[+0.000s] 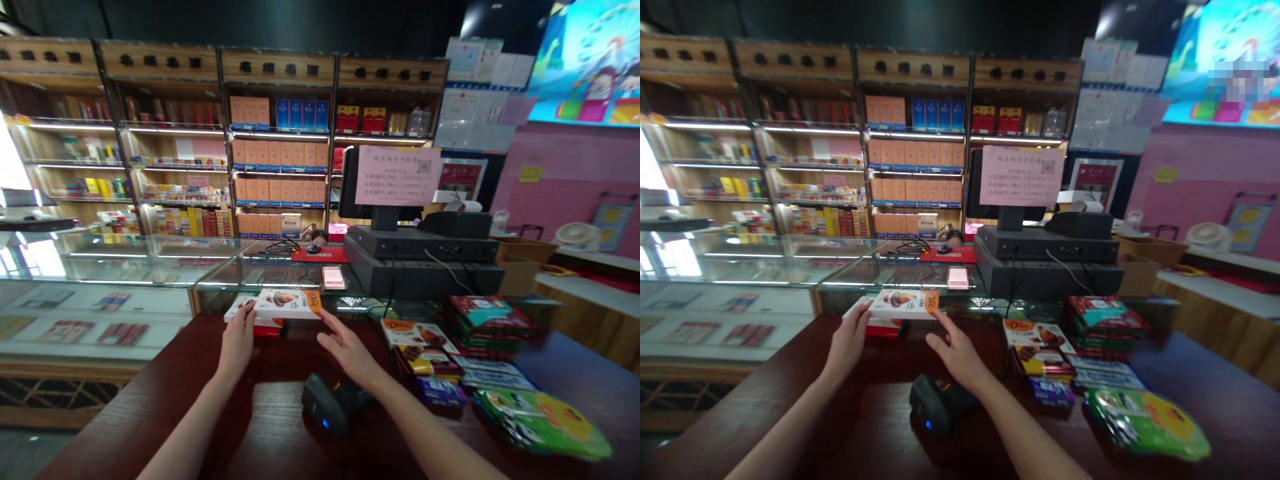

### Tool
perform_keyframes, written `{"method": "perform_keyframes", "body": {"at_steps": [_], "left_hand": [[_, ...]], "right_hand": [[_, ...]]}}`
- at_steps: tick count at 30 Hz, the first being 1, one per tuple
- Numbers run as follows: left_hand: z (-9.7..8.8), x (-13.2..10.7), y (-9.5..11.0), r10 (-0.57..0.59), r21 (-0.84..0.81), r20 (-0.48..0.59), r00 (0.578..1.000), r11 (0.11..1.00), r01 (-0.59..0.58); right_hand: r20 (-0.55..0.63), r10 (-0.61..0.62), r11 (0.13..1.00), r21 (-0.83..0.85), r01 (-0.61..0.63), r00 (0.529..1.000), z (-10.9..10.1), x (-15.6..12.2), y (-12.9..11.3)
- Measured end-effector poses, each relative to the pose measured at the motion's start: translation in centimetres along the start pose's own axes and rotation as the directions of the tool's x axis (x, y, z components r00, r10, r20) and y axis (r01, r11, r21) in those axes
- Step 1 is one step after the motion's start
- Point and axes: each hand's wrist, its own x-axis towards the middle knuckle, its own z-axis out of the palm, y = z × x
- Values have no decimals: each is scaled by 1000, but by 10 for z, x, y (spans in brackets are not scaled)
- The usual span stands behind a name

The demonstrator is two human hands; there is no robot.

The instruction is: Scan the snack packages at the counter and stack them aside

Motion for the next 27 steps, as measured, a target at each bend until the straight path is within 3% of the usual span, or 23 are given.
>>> {"method": "perform_keyframes", "body": {"at_steps": [9, 14, 21, 27], "left_hand": [[-24, 3, -32, -70, 9, -115, 991, 997, 71], [-24, 12, -49, -68, 70, -161, 985, 994, 80], [-22, 19, -66, 33, 213, -209, 977, 977, 13], [-19, 18, -75, 2, 182, -183, 983, 983, 32]], "right_hand": [[139, 25, 1000, 12, -27, 990, 33, 29, 3], [158, 23, 999, -43, -17, 987, 40, 42, 8], [220, -10, 993, -115, 36, 976, 45, 54, 6], [268, 20, 989, -148, 21, 963, 46, 56, 5]]}}
